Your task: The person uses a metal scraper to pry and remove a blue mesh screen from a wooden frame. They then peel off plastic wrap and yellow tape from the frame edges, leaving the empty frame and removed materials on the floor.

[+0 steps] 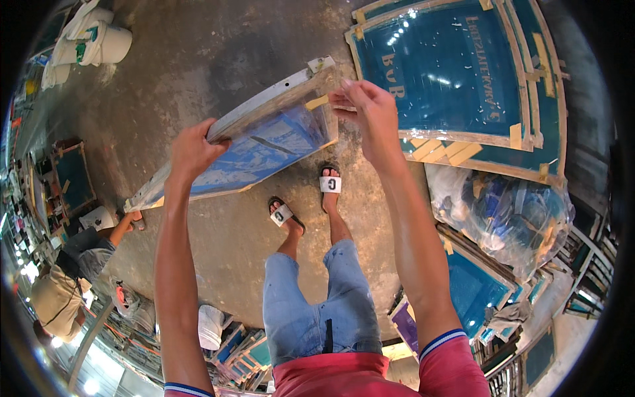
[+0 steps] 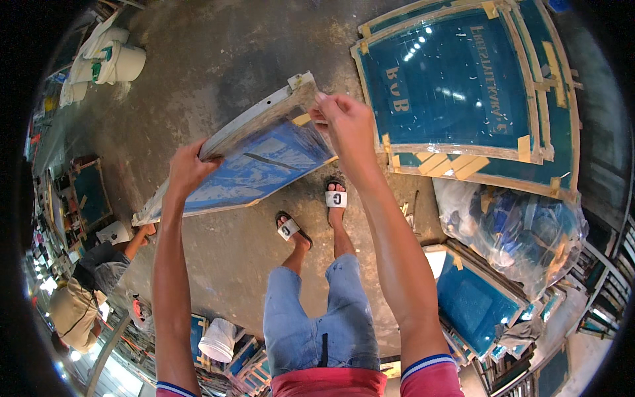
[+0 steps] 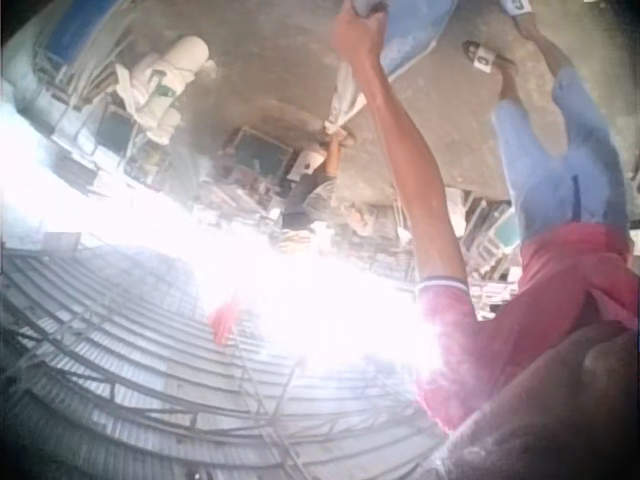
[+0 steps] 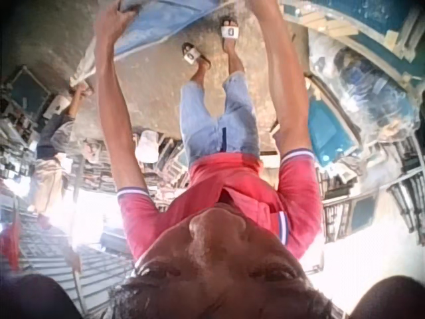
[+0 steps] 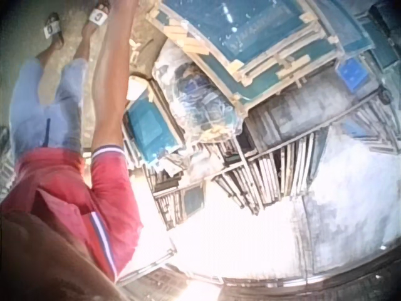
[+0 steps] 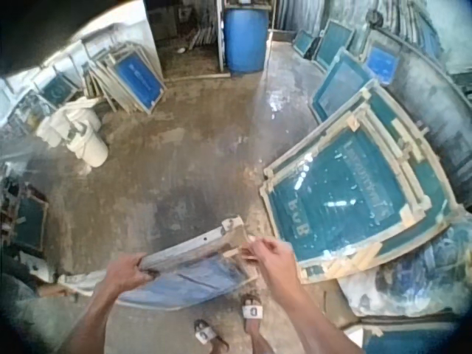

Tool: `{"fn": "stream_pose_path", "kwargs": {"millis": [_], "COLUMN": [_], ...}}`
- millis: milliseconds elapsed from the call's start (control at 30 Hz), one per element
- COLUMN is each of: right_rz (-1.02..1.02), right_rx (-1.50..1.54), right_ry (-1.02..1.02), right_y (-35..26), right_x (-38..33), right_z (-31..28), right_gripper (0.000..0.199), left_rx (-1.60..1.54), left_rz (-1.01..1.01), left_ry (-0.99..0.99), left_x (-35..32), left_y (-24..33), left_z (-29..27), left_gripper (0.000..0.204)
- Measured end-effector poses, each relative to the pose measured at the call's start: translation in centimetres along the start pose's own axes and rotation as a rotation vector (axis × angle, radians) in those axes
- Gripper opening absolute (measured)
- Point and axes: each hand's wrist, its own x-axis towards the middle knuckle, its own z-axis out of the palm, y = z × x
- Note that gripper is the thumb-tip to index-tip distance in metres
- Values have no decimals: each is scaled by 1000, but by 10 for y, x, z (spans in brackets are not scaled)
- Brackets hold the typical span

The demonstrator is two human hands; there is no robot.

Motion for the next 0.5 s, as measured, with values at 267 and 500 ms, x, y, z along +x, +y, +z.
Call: {"fn": "stream_pose_path", "kwargs": {"millis": [267,500], "right_rz": [-217,-91], "right_rx": [-325,-224], "right_ry": [201,-177], "right_y": [33,139], "right_x": [42,-4], "right_z": [36,60], "right_gripper": [38,34], "left_rx": [2,-132], "left_rz": [4,36], "left_ry": [-15,-178], "left_x": [11,22], "left_y": [5,-17], "left_z": [-1,-5], "left_gripper": [32,37]}}
